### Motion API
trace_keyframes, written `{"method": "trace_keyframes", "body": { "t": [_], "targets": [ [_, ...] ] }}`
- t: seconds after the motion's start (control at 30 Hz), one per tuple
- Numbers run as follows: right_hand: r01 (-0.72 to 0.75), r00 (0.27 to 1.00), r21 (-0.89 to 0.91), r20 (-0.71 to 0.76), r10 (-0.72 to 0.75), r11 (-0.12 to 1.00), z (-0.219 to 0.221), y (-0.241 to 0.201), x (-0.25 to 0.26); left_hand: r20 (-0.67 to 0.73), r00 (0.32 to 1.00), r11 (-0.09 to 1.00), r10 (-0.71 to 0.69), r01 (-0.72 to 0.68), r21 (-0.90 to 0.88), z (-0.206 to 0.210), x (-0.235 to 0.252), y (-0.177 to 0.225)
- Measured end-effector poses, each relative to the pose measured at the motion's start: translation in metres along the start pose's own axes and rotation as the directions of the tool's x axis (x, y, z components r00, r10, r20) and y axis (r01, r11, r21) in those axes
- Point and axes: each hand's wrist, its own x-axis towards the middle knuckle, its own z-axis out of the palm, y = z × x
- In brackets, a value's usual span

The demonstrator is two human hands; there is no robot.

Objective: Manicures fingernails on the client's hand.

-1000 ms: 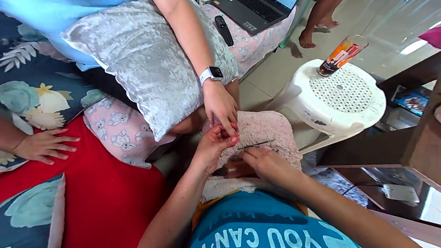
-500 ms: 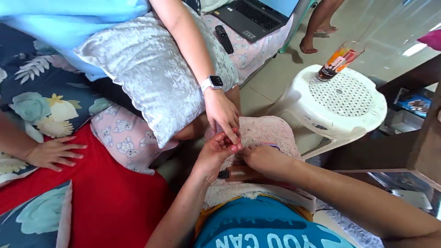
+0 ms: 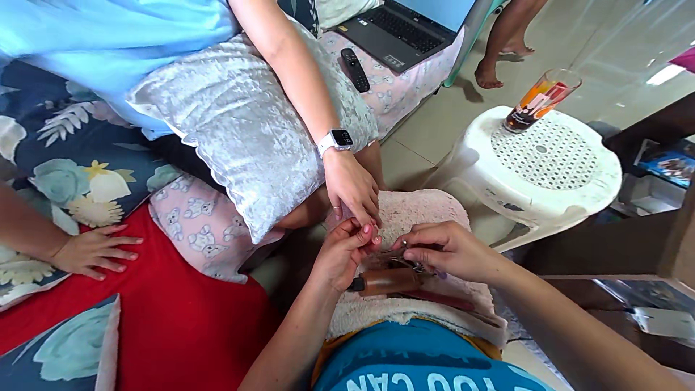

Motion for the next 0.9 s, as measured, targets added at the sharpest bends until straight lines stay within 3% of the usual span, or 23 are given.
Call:
{"method": "trace_keyframes", "body": {
  "t": [0.13, 0.2, 0.3, 0.4, 0.5, 0.7, 0.9],
  "targets": [
    [0.146, 0.979, 0.17, -0.164, -0.118, 0.975, 0.002, -0.018, 0.02, 0.009, 0.999, 0.997, 0.038, -0.039, 0.073, 0.003, -0.002, 0.003],
    [0.277, 0.954, 0.237, -0.186, -0.236, 0.931, 0.002, -0.026, 0.033, 0.018, 0.998, 0.994, 0.059, -0.061, 0.093, 0.004, -0.002, 0.002],
    [0.359, 0.933, 0.394, -0.172, -0.316, 0.846, 0.007, -0.035, 0.05, 0.024, 0.998, 0.994, 0.063, -0.064, 0.093, 0.009, -0.003, 0.003],
    [0.297, 0.954, 0.456, -0.116, -0.275, 0.839, 0.022, -0.033, 0.057, 0.028, 0.997, 0.993, 0.072, -0.075, 0.092, 0.014, -0.005, 0.005],
    [0.229, 0.971, 0.394, -0.031, -0.236, 0.89, 0.027, -0.023, 0.048, 0.086, 0.992, 0.99, 0.093, -0.102, 0.097, 0.011, -0.005, 0.008],
    [0.051, 0.994, 0.238, 0.078, -0.071, 0.97, -0.008, -0.018, 0.027, 0.115, 0.99, 0.994, 0.084, -0.092, 0.065, 0.007, -0.005, 0.014],
    [-0.125, 0.984, 0.155, 0.145, 0.102, 0.98, -0.023, -0.029, 0.035, 0.12, 0.988, 0.994, 0.101, -0.105, 0.028, 0.007, -0.003, 0.015]
  ]
}}
